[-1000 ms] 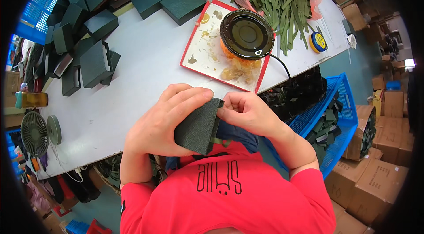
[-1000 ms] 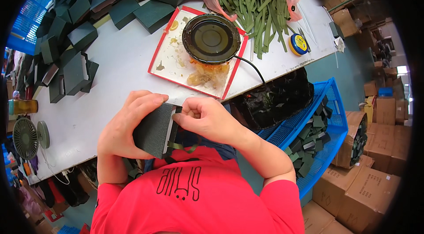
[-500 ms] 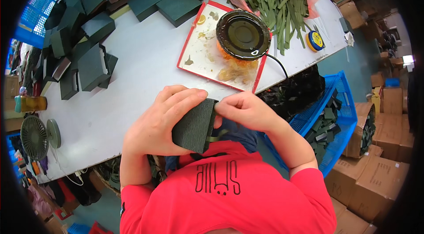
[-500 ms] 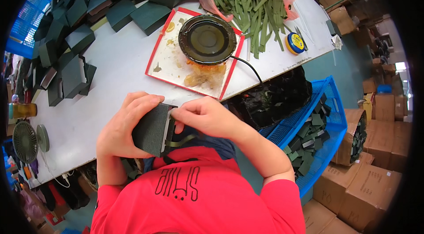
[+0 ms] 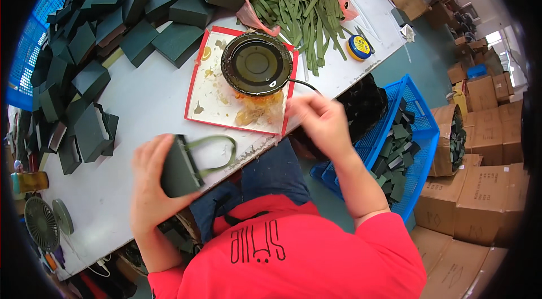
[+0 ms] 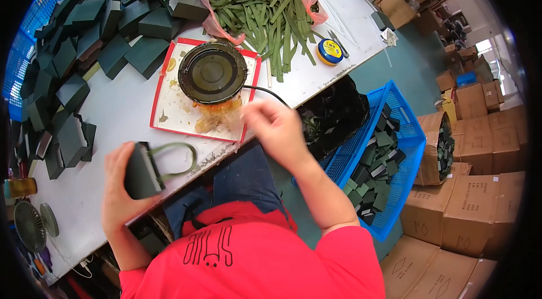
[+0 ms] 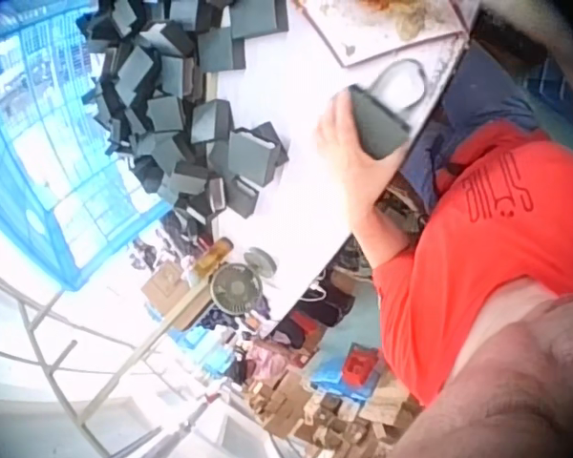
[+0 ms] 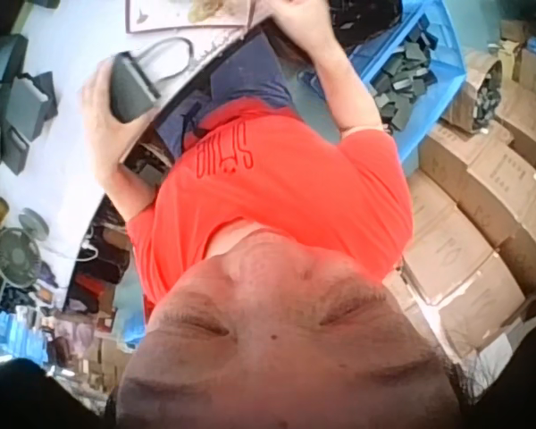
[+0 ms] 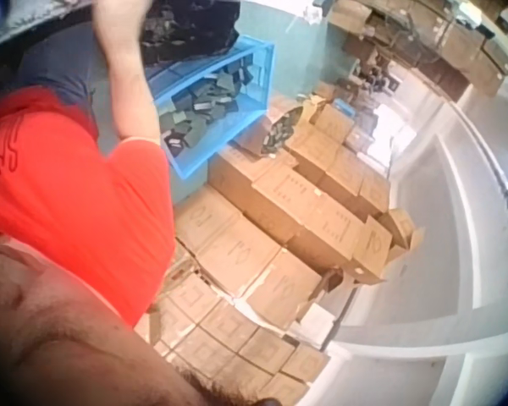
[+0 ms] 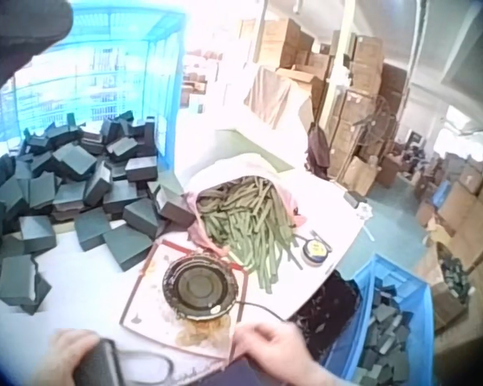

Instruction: The person assembles small dark green gift boxes by attaching green ribbon handles. They pick up a box, thread a ribbon through the side slots, and pull it tight to form a loop. The person repeats this process for multiple boxes, placing the finished items into a blue plastic crate.

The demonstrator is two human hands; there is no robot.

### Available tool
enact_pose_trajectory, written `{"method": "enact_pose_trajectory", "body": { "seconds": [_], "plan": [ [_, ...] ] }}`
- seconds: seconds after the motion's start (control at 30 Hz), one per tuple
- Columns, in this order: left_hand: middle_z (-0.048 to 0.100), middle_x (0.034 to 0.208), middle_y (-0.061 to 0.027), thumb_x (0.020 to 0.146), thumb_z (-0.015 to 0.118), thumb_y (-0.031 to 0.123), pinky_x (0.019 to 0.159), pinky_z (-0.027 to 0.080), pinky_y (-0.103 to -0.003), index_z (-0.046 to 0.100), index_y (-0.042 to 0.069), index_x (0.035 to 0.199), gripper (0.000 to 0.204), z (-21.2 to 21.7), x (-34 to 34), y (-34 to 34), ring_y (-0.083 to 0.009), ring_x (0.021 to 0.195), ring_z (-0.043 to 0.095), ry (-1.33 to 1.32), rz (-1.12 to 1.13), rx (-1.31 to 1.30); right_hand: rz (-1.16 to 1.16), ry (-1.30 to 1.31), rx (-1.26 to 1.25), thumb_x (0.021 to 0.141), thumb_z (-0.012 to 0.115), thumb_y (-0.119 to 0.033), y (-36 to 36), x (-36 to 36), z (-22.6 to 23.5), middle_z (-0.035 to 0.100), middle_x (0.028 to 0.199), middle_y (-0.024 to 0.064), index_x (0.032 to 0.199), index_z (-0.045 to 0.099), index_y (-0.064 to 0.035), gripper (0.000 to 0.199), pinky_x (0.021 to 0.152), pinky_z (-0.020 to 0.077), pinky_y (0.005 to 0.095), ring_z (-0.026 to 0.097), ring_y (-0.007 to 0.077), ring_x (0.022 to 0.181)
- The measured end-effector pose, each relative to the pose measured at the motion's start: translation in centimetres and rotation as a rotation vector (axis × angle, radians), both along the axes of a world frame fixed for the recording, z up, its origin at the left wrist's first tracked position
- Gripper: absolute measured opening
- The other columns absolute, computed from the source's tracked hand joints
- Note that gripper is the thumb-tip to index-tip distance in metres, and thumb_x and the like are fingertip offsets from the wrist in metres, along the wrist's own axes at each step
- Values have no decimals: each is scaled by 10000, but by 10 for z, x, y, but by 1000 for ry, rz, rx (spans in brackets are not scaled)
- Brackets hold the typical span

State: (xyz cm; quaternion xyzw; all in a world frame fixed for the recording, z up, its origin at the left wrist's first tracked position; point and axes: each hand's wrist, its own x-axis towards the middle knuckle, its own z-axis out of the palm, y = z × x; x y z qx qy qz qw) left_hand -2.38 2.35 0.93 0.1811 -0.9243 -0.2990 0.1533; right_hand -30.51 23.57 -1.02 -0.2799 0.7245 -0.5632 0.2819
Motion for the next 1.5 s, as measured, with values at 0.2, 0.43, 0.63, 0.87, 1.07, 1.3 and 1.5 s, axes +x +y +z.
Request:
{"method": "enact_pose_trajectory", "body": {
  "seconds": [0.2, 0.43, 0.63, 0.87, 1.07, 1.3, 1.5],
  "plan": [
    [489, 1391, -183, 580, 913, 222, 1093, 398, -473, 517, 117, 1467, 976, -13, 30, -19, -396, 1296, 462, -242, 397, -111, -418, 441, 57, 940, 717, -158, 4, -102, -39, 745, 850, 48, 1011, 737, 31, 204, 695, 512, 259, 652, 88, 752],
    [584, 1133, -144, 1010, 609, 202, 928, 445, -354, 591, 19, 1328, 367, -19, 47, -36, -298, 1042, 569, -195, 496, 139, -422, 565, 147, 955, 693, -271, -30, -132, -46, 736, 823, 139, 978, 724, 42, 315, 700, 523, 324, 674, 194, 722],
    [608, 1276, -133, 886, 717, 123, 994, 410, -365, 572, -1, 896, 191, -25, 59, -51, -275, 1183, 551, -59, 587, 230, -340, 609, 413, 875, 757, -378, -55, -144, -49, 743, 832, 168, 912, 733, 28, 409, 721, 542, 402, 712, 315, 756],
    [412, 1593, -206, 693, 725, -18, 1198, 250, -503, 405, 49, 693, 326, 4, 37, -33, -435, 1526, 282, 96, 178, -396, -349, 407, 190, 905, 721, -265, -35, -161, -61, 720, 764, 100, 909, 736, 39, 304, 676, 516, 314, 649, 158, 689],
    [361, 1619, -200, 567, 846, 61, 1165, 292, -492, 601, 34, 992, 491, 8, 11, -6, -410, 1453, 377, -181, 80, -100, -360, 380, 157, 918, 725, -212, -15, -152, -54, 718, 802, 71, 1081, 711, 37, 298, 645, 494, 286, 618, 126, 675],
    [504, 1435, -155, 526, 926, 255, 1170, 258, -572, 619, 89, 1310, 858, 4, 4, -10, -363, 1296, 484, -289, 148, -240, -260, -6, -111, 979, 677, -159, 10, -136, -39, 679, 862, -6, 1252, 655, 7, 320, 565, 389, 197, 521, 42, 630],
    [521, 1384, -150, 537, 927, 276, 1204, 197, -628, 614, 91, 1326, 868, -6, 4, -5, -368, 1294, 479, -236, 158, -213, -53, -101, -236, 999, 554, -40, 22, -98, -14, 688, 1260, 99, 1371, 598, -10, 376, 637, 494, 213, 704, 92, 863]
  ]
}}
